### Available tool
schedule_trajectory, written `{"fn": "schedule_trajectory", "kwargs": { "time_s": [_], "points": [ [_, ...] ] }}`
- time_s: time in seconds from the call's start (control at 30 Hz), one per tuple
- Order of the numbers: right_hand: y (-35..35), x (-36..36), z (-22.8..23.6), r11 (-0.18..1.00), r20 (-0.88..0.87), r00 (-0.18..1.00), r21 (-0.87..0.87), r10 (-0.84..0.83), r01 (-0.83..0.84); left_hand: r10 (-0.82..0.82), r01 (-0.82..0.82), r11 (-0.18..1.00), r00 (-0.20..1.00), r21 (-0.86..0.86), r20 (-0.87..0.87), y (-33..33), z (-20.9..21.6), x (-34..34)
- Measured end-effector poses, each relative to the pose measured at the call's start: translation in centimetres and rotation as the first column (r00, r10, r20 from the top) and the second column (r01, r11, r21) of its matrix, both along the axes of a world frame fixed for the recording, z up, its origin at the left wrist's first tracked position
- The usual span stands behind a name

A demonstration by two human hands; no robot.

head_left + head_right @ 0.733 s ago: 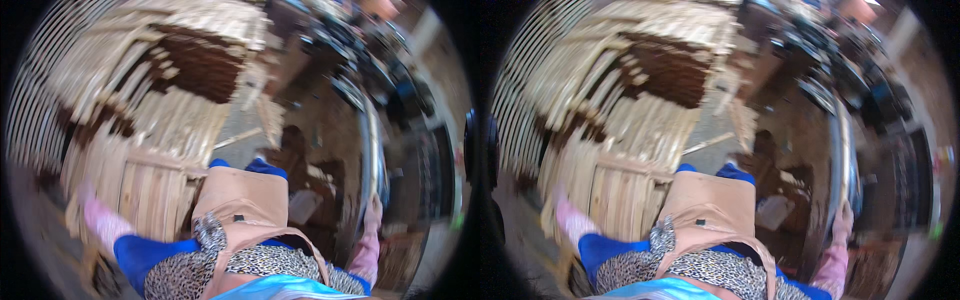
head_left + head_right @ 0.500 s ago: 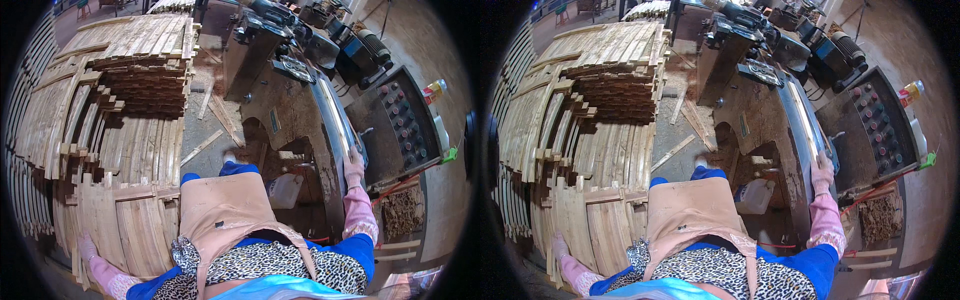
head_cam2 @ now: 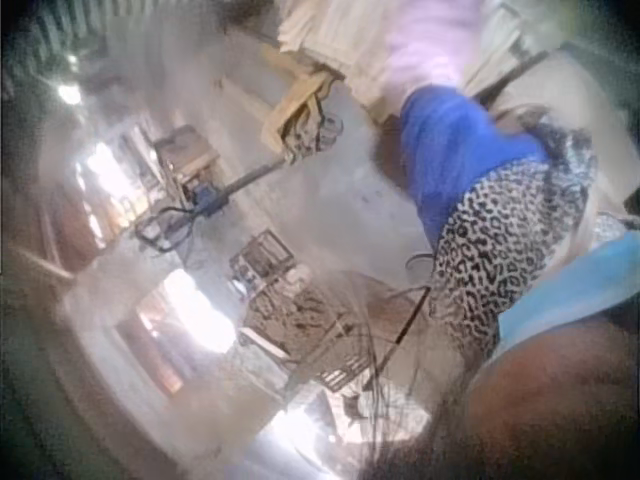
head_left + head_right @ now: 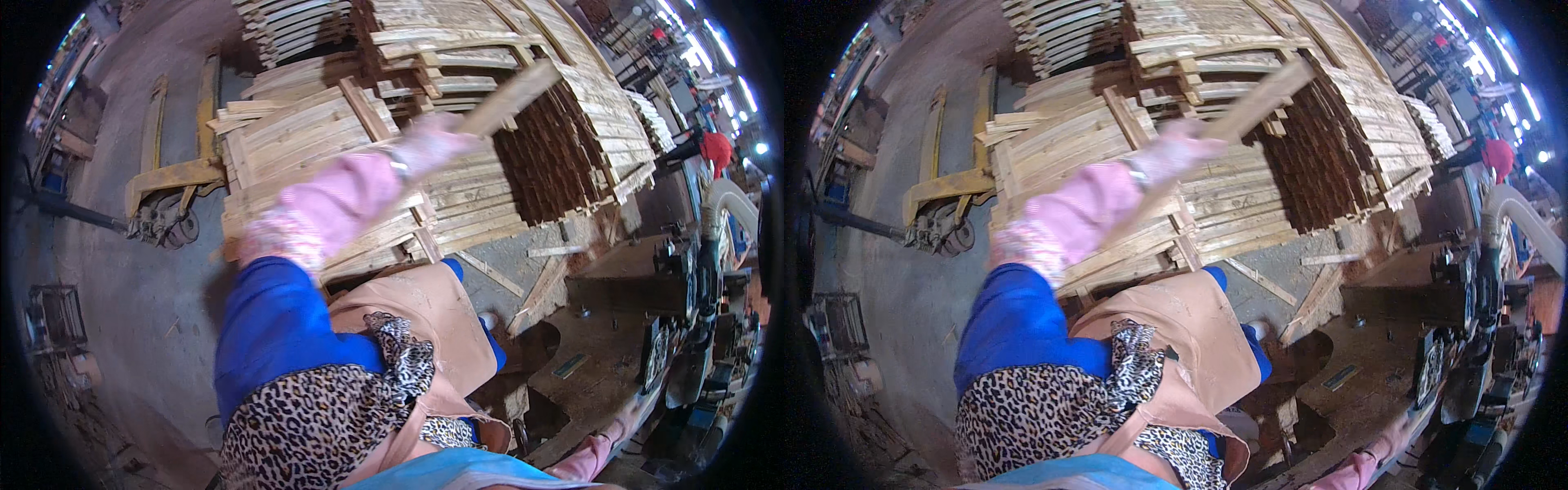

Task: The person processes wooden slats using an industrial woodworking machine. The person picks up wooden slats from a large stack, feeds them into the machine one by one, and gathers the processed pieces.

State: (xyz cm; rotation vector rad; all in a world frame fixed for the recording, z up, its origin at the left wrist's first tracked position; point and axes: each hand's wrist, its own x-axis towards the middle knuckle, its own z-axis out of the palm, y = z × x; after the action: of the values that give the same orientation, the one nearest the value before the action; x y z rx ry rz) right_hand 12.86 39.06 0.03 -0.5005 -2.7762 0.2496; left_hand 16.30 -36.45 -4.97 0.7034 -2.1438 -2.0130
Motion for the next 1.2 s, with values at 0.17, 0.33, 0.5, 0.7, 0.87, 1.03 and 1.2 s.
{"fn": "schedule_trajectory", "kwargs": {
  "time_s": [0.17,0.33,0.5,0.7,0.87,1.03,1.2],
  "points": [
    [-28.7,7.0,1.5,0.408,-0.107,0.789,-0.809,0.605,-0.422,0.106,0.008,0.917,0.959,0.399,-0.262,18.5,0.5,-13.0],
    [-25.2,9.4,1.5,0.854,-0.079,0.853,0.13,0.516,-0.504,0.057,0.469,0.448,0.835,0.761,-0.547,34.3,4.6,-13.5],
    [-15.4,22.6,3.9,0.977,-0.282,0.957,-0.174,0.068,-0.121,-0.586,0.749,0.246,0.62,0.615,-0.522,38.9,6.4,-9.3],
    [-3.4,34.4,-0.1,0.94,-0.134,0.93,-0.042,-0.341,0.339,-0.575,0.576,0.677,0.803,0.459,-0.159,32.1,-6.9,-9.6],
    [-1.6,17.7,0.6,0.897,-0.219,0.934,0.286,-0.282,0.337,-0.422,0.414,0.889,0.907,0.196,0.002,18.4,-16.0,-8.6],
    [11.8,8.3,-2.1,0.774,-0.307,0.932,0.535,-0.194,0.338,-0.198,0.183,0.931,0.98,-0.315,-0.018,7.6,-14.5,-5.4],
    [10.1,9.2,-2.0,0.89,-0.14,0.968,0.383,-0.21,0.249,0.156,0.291,0.414,0.911,-0.863,0.382,-11.0,-13.0,0.1]
  ]
}}
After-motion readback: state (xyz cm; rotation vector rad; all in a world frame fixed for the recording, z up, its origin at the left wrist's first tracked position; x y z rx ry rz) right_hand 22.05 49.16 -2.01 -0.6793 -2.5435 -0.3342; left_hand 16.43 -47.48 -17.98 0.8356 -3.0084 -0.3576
